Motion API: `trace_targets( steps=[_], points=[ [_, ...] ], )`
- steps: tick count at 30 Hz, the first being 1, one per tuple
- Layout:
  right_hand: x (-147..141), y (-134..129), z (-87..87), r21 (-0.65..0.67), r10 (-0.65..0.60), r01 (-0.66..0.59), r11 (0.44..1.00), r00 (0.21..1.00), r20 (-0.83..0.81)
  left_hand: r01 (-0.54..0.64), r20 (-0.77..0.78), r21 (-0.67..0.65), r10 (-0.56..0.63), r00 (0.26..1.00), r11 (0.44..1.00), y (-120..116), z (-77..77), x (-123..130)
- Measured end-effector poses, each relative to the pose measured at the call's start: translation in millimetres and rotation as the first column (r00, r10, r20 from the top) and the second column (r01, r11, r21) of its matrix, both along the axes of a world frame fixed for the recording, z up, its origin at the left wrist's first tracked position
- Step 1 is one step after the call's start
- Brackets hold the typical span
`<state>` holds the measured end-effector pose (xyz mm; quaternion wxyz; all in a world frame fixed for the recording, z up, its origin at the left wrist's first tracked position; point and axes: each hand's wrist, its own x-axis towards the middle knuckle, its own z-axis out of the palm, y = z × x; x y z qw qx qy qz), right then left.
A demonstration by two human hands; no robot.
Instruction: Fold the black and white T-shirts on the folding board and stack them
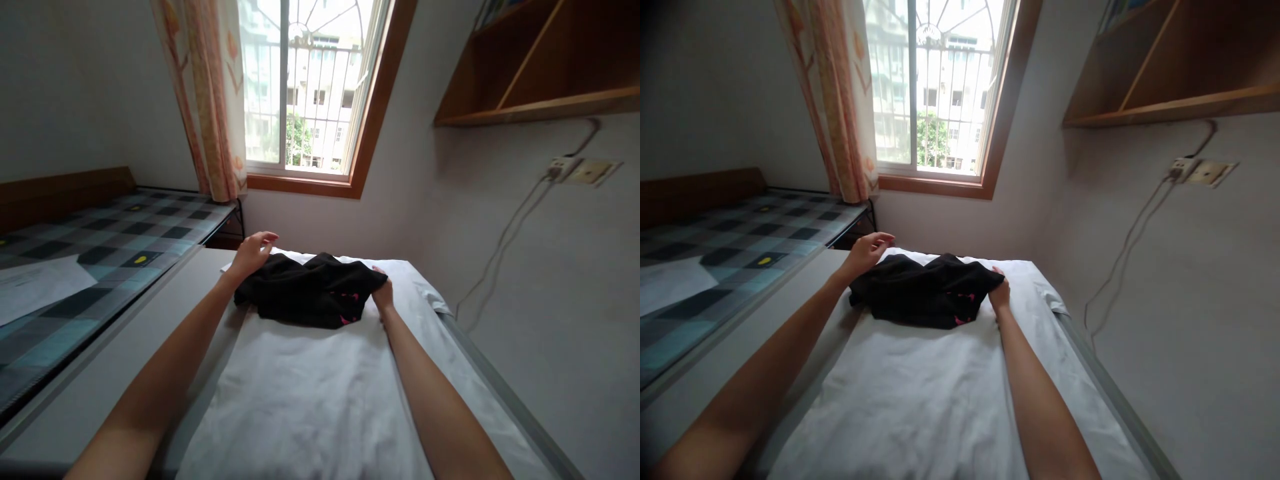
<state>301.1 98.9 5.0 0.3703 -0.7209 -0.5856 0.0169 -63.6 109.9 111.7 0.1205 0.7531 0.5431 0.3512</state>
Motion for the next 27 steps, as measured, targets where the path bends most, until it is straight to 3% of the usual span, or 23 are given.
trace_targets(
  steps=[2, 4, 8, 10, 12, 15, 17, 19, 23, 25, 27],
  points=[
    [-1, 0, 5.7, 0.163, -0.059, 0.101, 0.981, 0.968, -0.242, -0.203, -0.121, -0.032, 0.198, 0.973, 0.979, 14, -13.9, -20],
    [-9, -6, 15.1, 0.271, -0.086, 0.171, 0.947, 0.951, -0.299, -0.293, -0.262, -0.108, 0.257, 0.93, 0.95, 25, -30.9, -37],
    [-46, -28, 40.1, 0.346, -0.116, 0.084, 0.935, 0.99, 0.074, -0.384, -0.44, -0.256, 0.247, 0.863, 0.887, 36, -57.2, -59],
    [-69, -39, 49.1, 0.306, -0.032, -0.045, 0.951, 0.97, 0.24, -0.371, -0.487, -0.281, 0.201, 0.85, 0.885, 39, -62.2, -66],
    [-91, -47, 51.9, 0.216, 0.183, -0.274, 0.937, 0.913, 0.366, -0.307, -0.502, -0.306, 0.121, 0.856, 0.901, 42, -62.8, -71],
    [-115, -51, 44.5, 0.023, 0.492, -0.56, 0.828, 0.746, 0.448, -0.181, -0.475, -0.372, -0.018, 0.88, 0.911, 45, -60.5, -75],
    [-124, -51, 36.4, -0.053, 0.553, -0.588, 0.807, 0.723, 0.414, -0.108, -0.428, -0.434, -0.1, 0.898, 0.895, 46, -59.4, -75],
    [-129, -49, 29.6, -0.088, 0.548, -0.559, 0.825, 0.752, 0.367, -0.066, -0.374, -0.48, -0.137, 0.917, 0.875, 46, -59.3, -73],
    [-131, -42, 21.7, -0.051, 0.526, -0.531, 0.846, 0.816, 0.24, -0.105, -0.33, -0.492, -0.073, 0.941, 0.864, 40, -57.9, -67],
    [-127, -36, 19.2, 0.035, 0.524, -0.527, 0.849, 0.849, 0.064, -0.205, -0.345, -0.448, 0.043, 0.938, 0.87, 36, -54.1, -66],
    [-118, -27, 17.6, 0.16, 0.538, -0.516, 0.842, 0.825, -0.172, -0.364, -0.332, -0.334, 0.252, 0.909, 0.87, 30, -48.0, -68]
  ],
)
